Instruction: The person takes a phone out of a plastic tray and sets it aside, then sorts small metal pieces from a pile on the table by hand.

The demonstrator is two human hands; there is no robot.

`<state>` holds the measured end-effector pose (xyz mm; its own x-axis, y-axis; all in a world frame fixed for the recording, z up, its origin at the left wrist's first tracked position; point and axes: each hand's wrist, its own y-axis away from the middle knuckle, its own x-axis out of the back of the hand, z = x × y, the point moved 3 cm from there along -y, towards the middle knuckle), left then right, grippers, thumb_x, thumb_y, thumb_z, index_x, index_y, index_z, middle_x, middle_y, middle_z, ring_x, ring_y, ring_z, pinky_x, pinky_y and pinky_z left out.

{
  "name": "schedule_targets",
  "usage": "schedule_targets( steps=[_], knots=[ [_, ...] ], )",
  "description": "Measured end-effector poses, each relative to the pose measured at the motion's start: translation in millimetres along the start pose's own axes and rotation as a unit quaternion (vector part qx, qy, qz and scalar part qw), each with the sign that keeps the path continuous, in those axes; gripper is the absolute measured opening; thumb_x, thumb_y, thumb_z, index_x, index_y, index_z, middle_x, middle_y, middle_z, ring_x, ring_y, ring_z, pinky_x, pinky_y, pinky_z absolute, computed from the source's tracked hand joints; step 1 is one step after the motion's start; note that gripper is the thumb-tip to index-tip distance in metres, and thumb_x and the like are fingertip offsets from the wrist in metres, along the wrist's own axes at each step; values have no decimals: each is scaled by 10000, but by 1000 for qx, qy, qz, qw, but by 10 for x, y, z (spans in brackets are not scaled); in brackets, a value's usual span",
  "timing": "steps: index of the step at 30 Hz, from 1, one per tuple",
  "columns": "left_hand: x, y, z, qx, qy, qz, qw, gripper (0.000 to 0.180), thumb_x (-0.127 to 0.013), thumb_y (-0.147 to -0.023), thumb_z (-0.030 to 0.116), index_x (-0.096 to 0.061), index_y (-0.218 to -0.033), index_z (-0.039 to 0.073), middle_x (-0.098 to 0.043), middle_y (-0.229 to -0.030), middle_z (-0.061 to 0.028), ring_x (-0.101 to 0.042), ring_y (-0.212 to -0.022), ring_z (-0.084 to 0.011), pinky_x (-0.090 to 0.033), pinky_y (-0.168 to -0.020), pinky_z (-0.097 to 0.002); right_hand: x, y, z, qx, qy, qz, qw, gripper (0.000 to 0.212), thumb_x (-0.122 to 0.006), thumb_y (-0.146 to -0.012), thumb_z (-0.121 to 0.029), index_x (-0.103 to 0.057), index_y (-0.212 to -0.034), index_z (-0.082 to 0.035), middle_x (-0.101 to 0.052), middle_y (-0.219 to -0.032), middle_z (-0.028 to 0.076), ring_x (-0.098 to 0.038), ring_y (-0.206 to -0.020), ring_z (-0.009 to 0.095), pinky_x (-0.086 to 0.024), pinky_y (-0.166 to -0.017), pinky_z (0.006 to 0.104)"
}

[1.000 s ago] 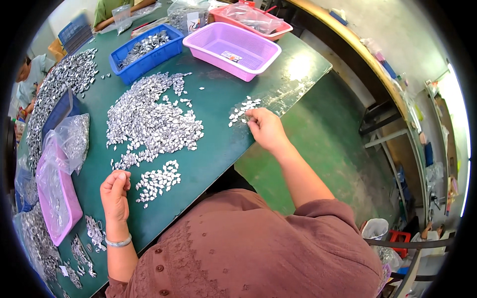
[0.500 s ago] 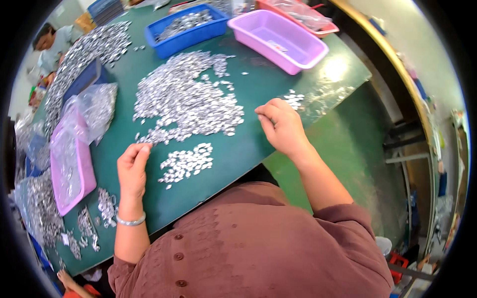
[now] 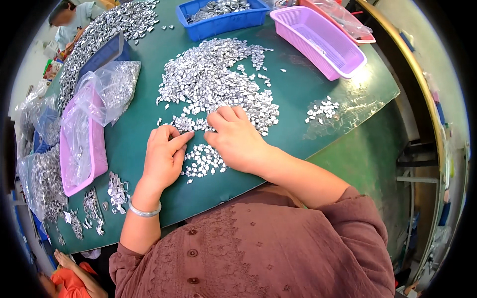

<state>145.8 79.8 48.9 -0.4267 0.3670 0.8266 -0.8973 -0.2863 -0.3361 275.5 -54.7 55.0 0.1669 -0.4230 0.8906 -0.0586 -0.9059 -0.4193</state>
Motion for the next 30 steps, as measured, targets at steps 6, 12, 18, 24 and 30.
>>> schedule_targets(
  steps=[6,12,18,24,30],
  knots=[
    [26,28,-25,-2,28,5,1000,262,-626,-777,-18,-743,-988,85,-553,-868,-76,-535,-860,-268,-440,-805,-360,4,42,93,-24,-59,-8,998,230,-629,-725,-59,-731,-930,-72,-567,-1080,86,-493,-1066,277,-385,-924,404],
    [71,30,-72,40,84,46,995,203,-588,-793,-40,-715,-924,49,-586,-852,-80,-550,-834,-267,-452,-775,-357,-8,-11,91,-42,-38,-9,998,251,-651,-734,-28,-724,-967,-88,-564,-1090,83,-502,-1054,300,-404,-917,418],
    [51,57,-103,62,87,51,993,185,-571,-808,-42,-695,-925,28,-603,-868,-87,-557,-846,-274,-457,-774,-356,-10,-9,66,-28,-88,-16,996,206,-643,-705,-41,-729,-889,-77,-561,-1096,100,-485,-1079,293,-394,-919,409],
    [21,41,-46,33,77,32,996,251,-568,-782,-64,-713,-957,42,-577,-870,-92,-545,-852,-275,-455,-784,-359,-46,-113,81,-5,-73,-16,997,162,-690,-708,-47,-706,-862,-97,-562,-1098,97,-503,-1056,312,-417,-904,427],
    [-4,47,-2,-1,45,15,999,334,-562,-715,-102,-728,-955,61,-560,-885,-90,-534,-858,-283,-454,-791,-363,-81,-257,63,31,-58,-53,996,91,-656,-705,-49,-667,-794,-60,-556,-1065,91,-492,-1046,303,-409,-877,408]
  ],
)
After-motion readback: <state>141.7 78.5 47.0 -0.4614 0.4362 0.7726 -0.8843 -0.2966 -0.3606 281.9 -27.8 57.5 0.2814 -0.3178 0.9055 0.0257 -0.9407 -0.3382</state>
